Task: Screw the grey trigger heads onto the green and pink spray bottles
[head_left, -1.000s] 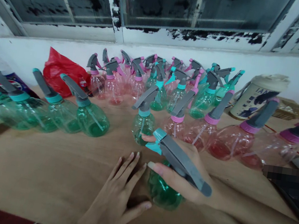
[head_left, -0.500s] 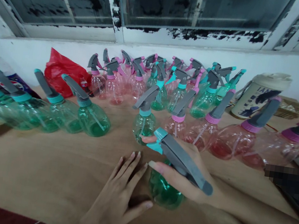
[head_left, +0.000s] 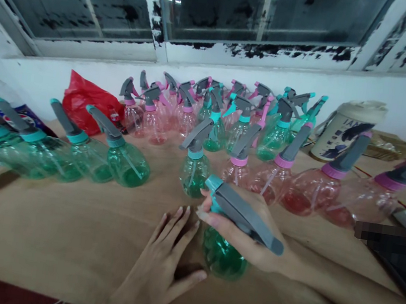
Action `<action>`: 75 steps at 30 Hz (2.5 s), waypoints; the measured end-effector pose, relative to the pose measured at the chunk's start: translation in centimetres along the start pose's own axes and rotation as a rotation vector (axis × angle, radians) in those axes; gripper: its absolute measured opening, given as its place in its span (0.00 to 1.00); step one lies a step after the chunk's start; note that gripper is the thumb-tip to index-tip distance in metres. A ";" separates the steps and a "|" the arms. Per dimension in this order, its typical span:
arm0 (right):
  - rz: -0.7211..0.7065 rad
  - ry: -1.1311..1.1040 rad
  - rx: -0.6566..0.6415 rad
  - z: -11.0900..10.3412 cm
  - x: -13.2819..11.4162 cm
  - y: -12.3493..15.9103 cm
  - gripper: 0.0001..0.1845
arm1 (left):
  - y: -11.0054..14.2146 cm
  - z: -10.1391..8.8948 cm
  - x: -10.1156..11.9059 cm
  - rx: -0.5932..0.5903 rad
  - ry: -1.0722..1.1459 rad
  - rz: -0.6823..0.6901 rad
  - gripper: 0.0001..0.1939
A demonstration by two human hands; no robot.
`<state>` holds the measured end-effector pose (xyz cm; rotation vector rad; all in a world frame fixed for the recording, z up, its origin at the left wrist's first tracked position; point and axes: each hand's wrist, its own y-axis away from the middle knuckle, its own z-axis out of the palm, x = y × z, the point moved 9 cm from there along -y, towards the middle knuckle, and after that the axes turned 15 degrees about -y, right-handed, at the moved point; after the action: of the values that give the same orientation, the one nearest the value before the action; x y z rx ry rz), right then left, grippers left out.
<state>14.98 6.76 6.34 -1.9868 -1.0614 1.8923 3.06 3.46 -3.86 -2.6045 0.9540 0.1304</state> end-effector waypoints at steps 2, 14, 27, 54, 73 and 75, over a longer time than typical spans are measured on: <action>0.034 0.002 0.015 -0.1 0.3 0.0 0.10 | -0.1 -0.1 0.0 -0.002 0.001 0.001 0.40; 0.022 0.028 0.064 -0.5 0.8 0.5 0.20 | 0.1 0.5 -0.1 -0.028 0.007 -0.007 0.38; 0.017 -0.041 0.117 0.6 0.7 -0.6 0.17 | 1.2 -1.9 -0.8 0.037 0.262 -0.192 0.39; 0.180 1.178 -0.027 0.1 -2.7 -7.3 0.40 | -1.3 -2.2 -13.9 0.182 0.062 -0.417 0.32; 0.300 1.319 -0.066 -0.2 0.3 -10.4 0.43 | -3.2 -3.5 -14.3 0.216 -0.083 -0.498 0.34; 0.272 1.330 -0.069 -0.2 0.4 -10.7 0.44 | -2.5 -3.8 -14.0 0.233 -0.067 -0.501 0.35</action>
<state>11.38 14.77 12.39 -2.7018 -0.4310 0.2396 -6.25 12.35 3.39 -2.5125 0.2543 -0.0232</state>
